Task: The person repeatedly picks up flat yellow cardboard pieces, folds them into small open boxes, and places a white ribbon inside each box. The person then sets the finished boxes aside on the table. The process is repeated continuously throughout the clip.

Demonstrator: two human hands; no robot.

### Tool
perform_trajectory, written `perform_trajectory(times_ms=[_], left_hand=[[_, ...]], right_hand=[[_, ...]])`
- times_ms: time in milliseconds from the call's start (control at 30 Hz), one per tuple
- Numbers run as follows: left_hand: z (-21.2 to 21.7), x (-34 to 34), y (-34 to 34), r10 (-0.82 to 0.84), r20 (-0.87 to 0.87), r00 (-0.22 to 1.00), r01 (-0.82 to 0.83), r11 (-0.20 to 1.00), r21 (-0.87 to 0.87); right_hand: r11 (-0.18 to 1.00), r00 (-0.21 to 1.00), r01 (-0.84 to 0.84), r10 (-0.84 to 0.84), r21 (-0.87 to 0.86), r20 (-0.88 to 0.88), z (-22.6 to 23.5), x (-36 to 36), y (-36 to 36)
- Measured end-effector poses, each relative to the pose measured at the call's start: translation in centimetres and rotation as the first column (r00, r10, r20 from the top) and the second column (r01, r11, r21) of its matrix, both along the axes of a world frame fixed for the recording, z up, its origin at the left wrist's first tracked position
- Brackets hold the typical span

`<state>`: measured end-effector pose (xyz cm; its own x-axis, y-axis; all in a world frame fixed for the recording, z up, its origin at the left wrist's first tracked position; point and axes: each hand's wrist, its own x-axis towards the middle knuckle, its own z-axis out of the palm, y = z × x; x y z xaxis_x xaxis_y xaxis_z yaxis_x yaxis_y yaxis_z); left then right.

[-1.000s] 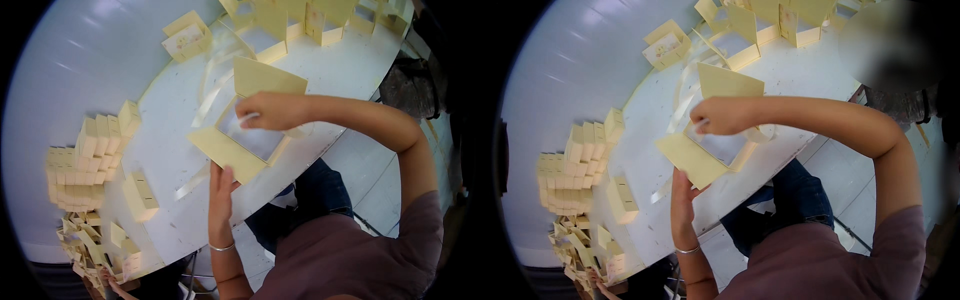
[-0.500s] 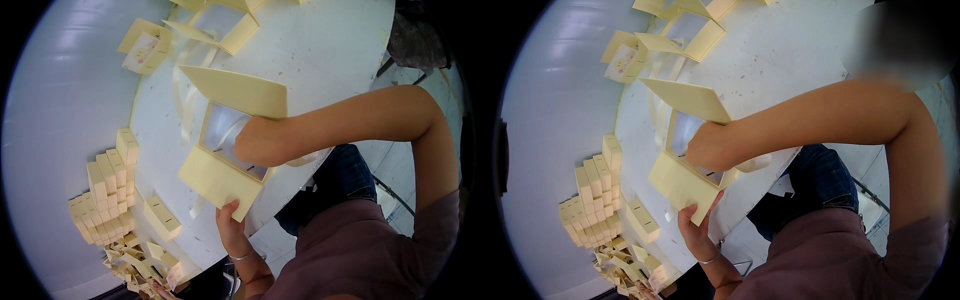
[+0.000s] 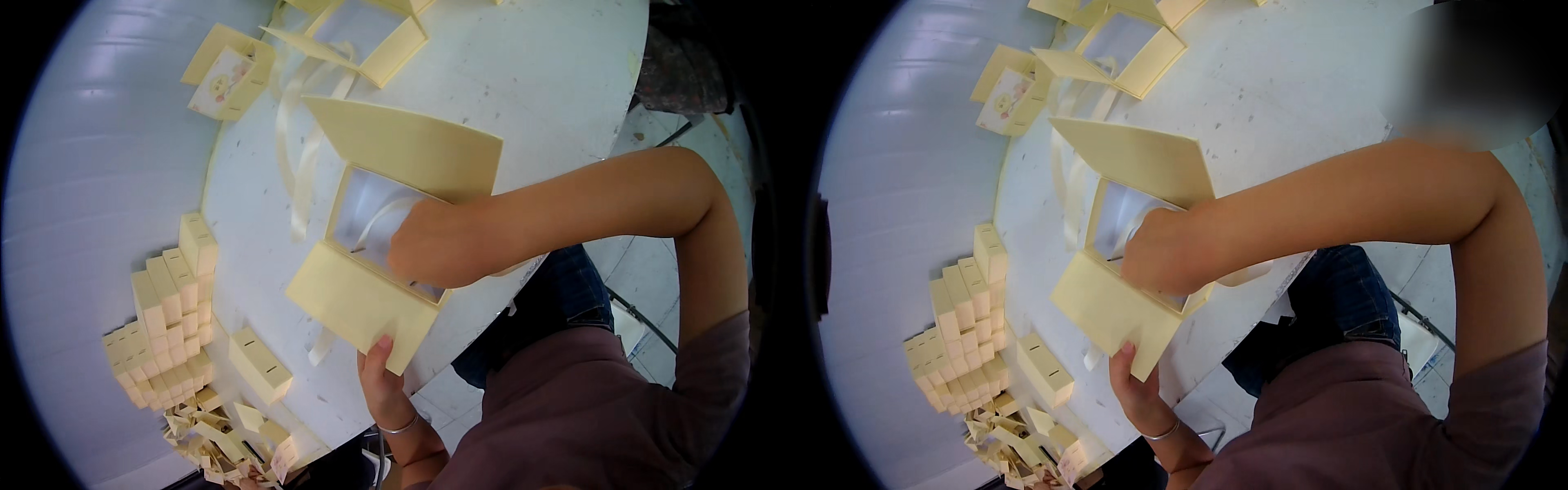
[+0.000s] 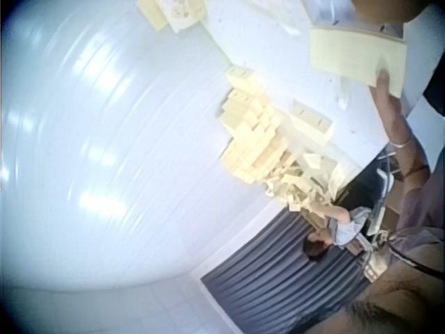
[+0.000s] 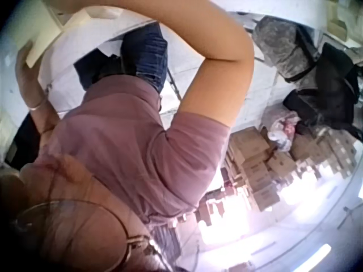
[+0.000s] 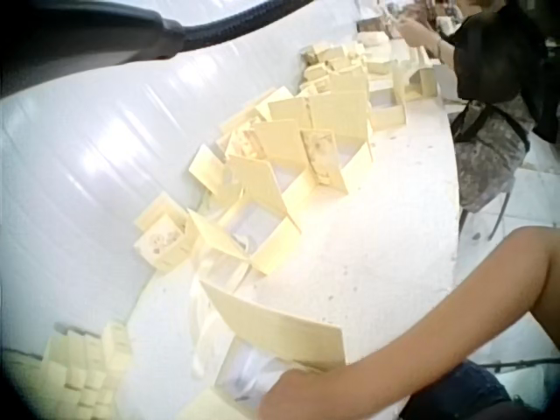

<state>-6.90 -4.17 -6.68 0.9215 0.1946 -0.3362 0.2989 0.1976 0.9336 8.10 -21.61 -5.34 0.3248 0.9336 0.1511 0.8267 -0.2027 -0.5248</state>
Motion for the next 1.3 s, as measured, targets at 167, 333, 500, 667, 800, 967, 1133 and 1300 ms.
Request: perform_trajectory(times_ms=[167,333,500,667,800,967,1133,1300], left_hand=[[-0.6,-0.3,0.7,-0.028,0.015,0.999,0.028,0.999,-0.033],[-1.2,0.1,0.2,0.119,0.208,0.971,-0.046,0.944,-0.327],[-5.4,-0.7,1.5,-0.209,-0.001,0.978,0.152,0.710,0.688],[-1.9,2.6,-2.7,-0.290,0.182,0.940,-0.007,0.516,0.857],[-2.2,2.4,-0.7,-0.196,0.137,0.971,-0.055,0.375,0.925],[-2.8,-1.4,10.3,-0.034,0.197,0.980,-0.192,0.114,0.975],[-2.4,-4.5,13.5,-0.058,0.035,0.998,-0.031,0.070,0.997],[-3.3,-6.8,11.7,0.128,0.049,0.991,-0.075,0.209,0.975]], right_hand=[[1.000,1.000,0.010,-0.010,-0.018,0.022,-0.6,0.1,0.6],[1.000,0.994,0.021,-0.021,0.003,-0.106,-0.7,0.0,0.8],[0.999,0.945,0.028,-0.042,-0.046,-0.325,-0.7,0.0,0.9],[0.991,0.959,-0.007,-0.032,-0.136,-0.281,-1.0,0.0,2.3],[0.990,0.960,0.135,-0.118,0.051,-0.252,0.6,0.1,0.2],[0.850,0.868,0.371,-0.175,0.373,-0.464,3.1,-1.9,-4.5],[0.900,0.941,0.251,-0.313,0.356,0.126,-1.6,-5.3,-3.9],[0.911,0.829,0.296,-0.395,0.288,0.395,-3.2,-5.7,-2.9]])
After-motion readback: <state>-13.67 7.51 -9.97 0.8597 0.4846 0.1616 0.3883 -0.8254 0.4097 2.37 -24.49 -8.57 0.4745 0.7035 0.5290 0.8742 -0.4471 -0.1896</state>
